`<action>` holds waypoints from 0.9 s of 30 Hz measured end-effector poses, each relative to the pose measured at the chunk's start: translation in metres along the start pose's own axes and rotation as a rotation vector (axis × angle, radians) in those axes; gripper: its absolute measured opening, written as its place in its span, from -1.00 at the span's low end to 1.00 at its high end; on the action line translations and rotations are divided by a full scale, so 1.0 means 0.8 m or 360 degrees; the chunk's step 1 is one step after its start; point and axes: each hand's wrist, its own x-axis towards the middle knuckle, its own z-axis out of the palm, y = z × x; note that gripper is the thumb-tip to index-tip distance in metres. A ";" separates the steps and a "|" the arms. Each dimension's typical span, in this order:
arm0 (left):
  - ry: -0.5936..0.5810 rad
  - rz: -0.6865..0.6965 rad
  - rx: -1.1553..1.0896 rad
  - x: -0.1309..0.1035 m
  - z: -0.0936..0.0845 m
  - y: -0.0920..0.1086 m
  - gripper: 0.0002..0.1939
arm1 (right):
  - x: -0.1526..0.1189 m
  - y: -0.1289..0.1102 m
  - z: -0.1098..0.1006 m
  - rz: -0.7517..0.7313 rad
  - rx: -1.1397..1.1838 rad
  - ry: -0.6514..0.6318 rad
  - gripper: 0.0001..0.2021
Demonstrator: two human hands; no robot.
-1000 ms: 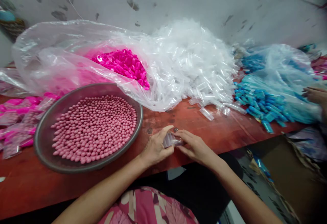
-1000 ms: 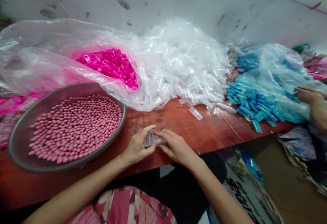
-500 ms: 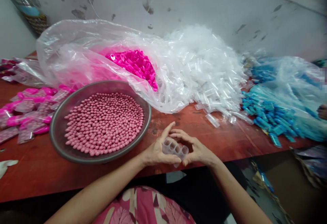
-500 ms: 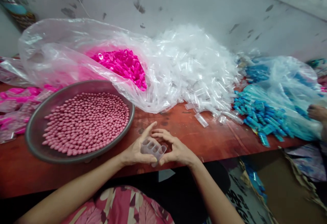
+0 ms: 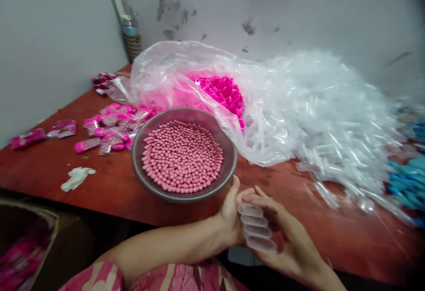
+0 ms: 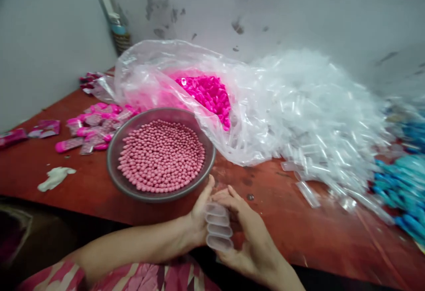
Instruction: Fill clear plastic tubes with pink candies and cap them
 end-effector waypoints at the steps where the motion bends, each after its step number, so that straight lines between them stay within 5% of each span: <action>1: -0.0066 -0.0040 -0.0007 -0.007 -0.005 -0.001 -0.14 | 0.014 -0.006 -0.008 0.0014 0.0077 0.0037 -0.41; 4: -0.0210 -0.0106 0.0368 -0.049 -0.021 0.005 -0.23 | 0.081 -0.019 -0.023 -0.0058 0.0026 -0.0047 -0.44; 7: -0.0343 0.0232 0.1357 -0.121 -0.032 0.034 -0.36 | 0.166 -0.014 -0.008 -0.0376 -0.0586 -0.0469 -0.45; 10: -0.0215 0.1154 0.2231 -0.195 -0.043 0.078 -0.56 | 0.229 0.004 0.028 -0.0663 -0.1184 -0.0846 -0.75; 13: 0.0461 0.2103 0.2697 -0.236 -0.063 0.118 -0.51 | 0.255 0.018 0.062 -0.0866 -0.1521 -0.1077 -0.84; 16: 0.0863 0.2368 0.2846 -0.238 -0.091 0.144 -0.58 | 0.258 0.018 0.088 -0.1041 -0.1493 -0.1234 -0.83; 21: 0.0792 0.2598 0.2858 -0.215 -0.122 0.157 -0.64 | 0.267 -0.003 0.132 -0.0991 -0.1072 -0.1334 -0.84; 27: 0.0808 0.2600 0.2828 -0.217 -0.125 0.153 -0.70 | 0.275 -0.001 0.181 -0.0317 -0.0141 -0.0978 -0.49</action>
